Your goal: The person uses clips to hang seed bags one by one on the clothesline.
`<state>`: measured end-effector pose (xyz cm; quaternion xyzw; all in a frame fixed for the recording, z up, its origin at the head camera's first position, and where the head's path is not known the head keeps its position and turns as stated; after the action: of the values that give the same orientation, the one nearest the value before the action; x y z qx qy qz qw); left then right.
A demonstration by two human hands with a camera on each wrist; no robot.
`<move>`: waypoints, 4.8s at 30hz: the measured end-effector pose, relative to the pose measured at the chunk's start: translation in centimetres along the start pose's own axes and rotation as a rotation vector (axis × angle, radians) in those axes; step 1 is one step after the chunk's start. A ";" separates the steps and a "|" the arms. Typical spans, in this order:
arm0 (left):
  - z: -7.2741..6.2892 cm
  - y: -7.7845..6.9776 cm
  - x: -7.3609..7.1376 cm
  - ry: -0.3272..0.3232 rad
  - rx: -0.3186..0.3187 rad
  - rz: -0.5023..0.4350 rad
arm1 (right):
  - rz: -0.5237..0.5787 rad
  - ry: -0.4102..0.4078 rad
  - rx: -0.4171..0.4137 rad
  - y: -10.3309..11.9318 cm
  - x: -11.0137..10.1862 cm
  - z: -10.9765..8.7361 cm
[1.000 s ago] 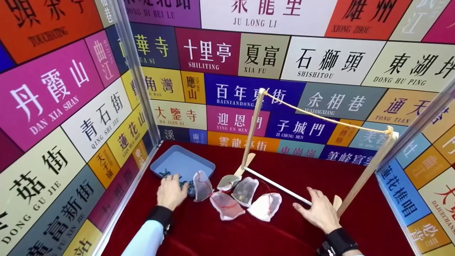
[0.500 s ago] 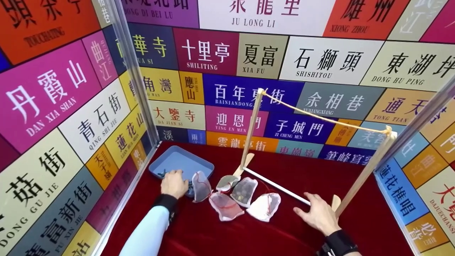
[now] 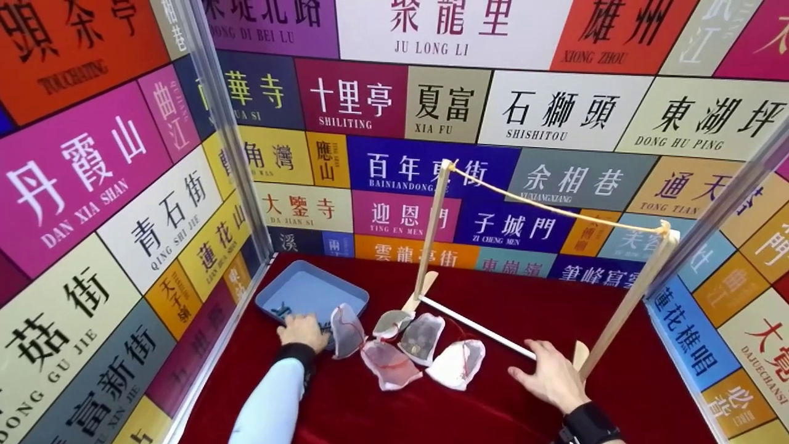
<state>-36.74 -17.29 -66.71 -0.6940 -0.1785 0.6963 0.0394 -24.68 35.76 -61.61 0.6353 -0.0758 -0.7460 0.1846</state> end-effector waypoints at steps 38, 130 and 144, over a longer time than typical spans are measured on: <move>1.2 -0.5 1.0 -0.199 0.019 -0.175 | 0.095 0.008 -0.021 1.6 0.5 0.2; -2.2 -6.4 -3.2 -0.112 0.116 -0.190 | -0.040 -0.400 -0.790 5.6 1.5 3.4; -2.8 -7.8 -4.2 -0.249 0.198 -0.246 | -0.079 -0.329 -0.717 4.9 0.3 3.2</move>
<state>-35.34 -10.69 -60.26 -0.5684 -0.1962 0.7807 0.1700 -26.96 30.76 -59.59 0.4048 0.1853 -0.8237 0.3512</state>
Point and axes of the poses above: each hand's wrist, its own z-axis towards the middle knuckle, its own x-axis out of the palm, y = z × x, the point moved 2 cm from there along z, towards the middle knuckle, and after that the axes turned 6 degrees about -x, right-handed, at the moved point
